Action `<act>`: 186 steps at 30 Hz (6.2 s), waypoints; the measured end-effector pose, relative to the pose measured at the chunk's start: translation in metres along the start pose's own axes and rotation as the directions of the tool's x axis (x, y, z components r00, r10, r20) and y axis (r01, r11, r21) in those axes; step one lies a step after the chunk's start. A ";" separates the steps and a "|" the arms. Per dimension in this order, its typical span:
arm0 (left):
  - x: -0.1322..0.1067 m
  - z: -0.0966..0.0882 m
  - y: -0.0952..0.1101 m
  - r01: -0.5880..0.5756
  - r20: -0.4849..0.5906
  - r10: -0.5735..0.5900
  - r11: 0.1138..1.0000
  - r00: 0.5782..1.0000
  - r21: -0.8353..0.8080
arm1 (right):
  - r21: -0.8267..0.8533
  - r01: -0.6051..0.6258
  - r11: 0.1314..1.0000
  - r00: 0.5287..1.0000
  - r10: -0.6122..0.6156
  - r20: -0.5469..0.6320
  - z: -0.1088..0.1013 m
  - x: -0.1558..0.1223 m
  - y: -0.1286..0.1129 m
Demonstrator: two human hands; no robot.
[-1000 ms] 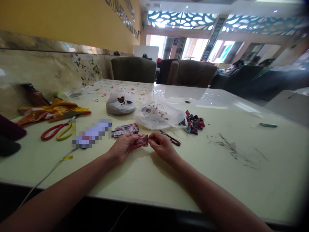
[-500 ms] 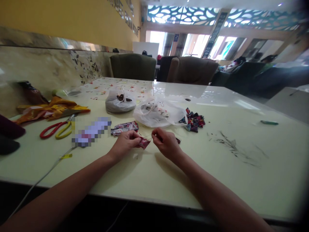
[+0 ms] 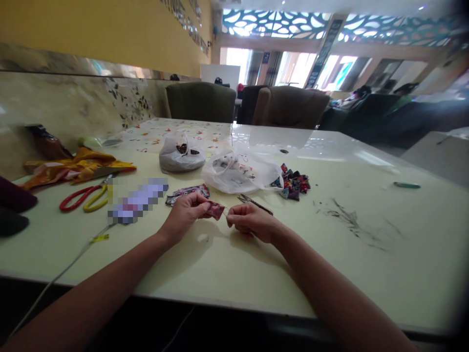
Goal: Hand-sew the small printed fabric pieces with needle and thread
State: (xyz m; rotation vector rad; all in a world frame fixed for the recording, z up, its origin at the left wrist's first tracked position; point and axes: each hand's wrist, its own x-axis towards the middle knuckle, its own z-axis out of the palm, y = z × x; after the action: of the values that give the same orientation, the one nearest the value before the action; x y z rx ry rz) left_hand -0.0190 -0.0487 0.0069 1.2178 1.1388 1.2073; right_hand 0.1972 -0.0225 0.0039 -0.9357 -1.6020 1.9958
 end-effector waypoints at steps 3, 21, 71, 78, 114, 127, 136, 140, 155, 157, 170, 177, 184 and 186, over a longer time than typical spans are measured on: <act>0.001 -0.001 0.001 -0.003 -0.016 0.004 0.999 1.000 0.033 | 0.017 0.051 0.999 0.995 -0.049 -0.084 -0.006 -0.006 -0.006; 0.006 -0.002 -0.003 0.085 0.020 -0.088 0.990 0.996 0.115 | 0.171 0.549 0.818 0.648 -0.287 -0.705 -0.041 -0.019 -0.030; -0.031 -0.010 0.000 -0.803 0.440 0.766 0.162 0.469 0.573 | -0.958 0.278 0.068 0.318 -0.948 0.025 0.024 -0.010 0.001; -0.028 -0.008 0.008 -0.844 0.497 0.843 -0.102 0.207 0.526 | -0.959 0.284 0.006 0.247 -0.967 0.067 0.024 -0.007 0.003; -0.017 0.016 0.011 -0.065 0.097 0.072 0.996 0.993 -0.067 | -0.104 0.386 0.917 0.820 -0.393 -0.416 0.036 0.006 0.005; -0.014 0.012 0.002 0.086 0.117 -0.074 0.991 0.990 -0.106 | -0.166 0.321 0.932 0.834 -0.362 -0.417 0.035 0.007 0.008; -0.009 0.009 0.003 0.072 -0.009 -0.074 0.992 0.997 -0.099 | -0.538 0.347 0.769 0.694 -0.596 -0.404 0.027 0.007 0.009; -0.008 0.008 0.002 0.098 -0.010 -0.099 0.991 0.995 -0.089 | -0.710 0.323 0.626 0.635 -0.699 -0.329 0.029 0.004 0.004; -0.009 0.011 0.002 0.085 -0.016 -0.086 0.992 0.996 -0.090 | -0.782 0.249 0.571 0.660 -0.691 -0.295 0.032 0.002 0.003; -0.008 0.010 0.001 0.082 -0.014 -0.083 0.993 0.996 -0.082 | -0.783 0.251 0.570 0.661 -0.691 -0.292 0.031 0.002 0.003; -0.008 0.011 0.001 0.066 -0.006 -0.067 0.996 0.998 -0.056 | -0.781 0.254 0.571 0.665 -0.689 -0.287 0.031 0.003 0.003; -0.009 0.009 0.000 0.026 0.013 -0.026 0.999 1.000 -0.020 | -0.783 0.269 0.561 0.665 -0.696 -0.270 0.030 0.004 0.005; -0.010 0.009 0.001 -0.027 0.052 0.025 0.999 0.998 0.029 | -0.652 0.296 0.698 0.749 -0.594 -0.295 0.027 0.006 0.008; -0.010 0.009 0.001 -0.032 0.055 0.030 0.999 0.998 0.034 | -0.638 0.303 0.708 0.756 -0.586 -0.291 0.027 0.005 0.007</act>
State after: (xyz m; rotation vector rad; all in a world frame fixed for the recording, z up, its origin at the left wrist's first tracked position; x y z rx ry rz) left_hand -0.0103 -0.0592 0.0078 1.2914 1.1082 1.1752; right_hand 0.1750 -0.0389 -0.0016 -0.9863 -1.9003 0.8530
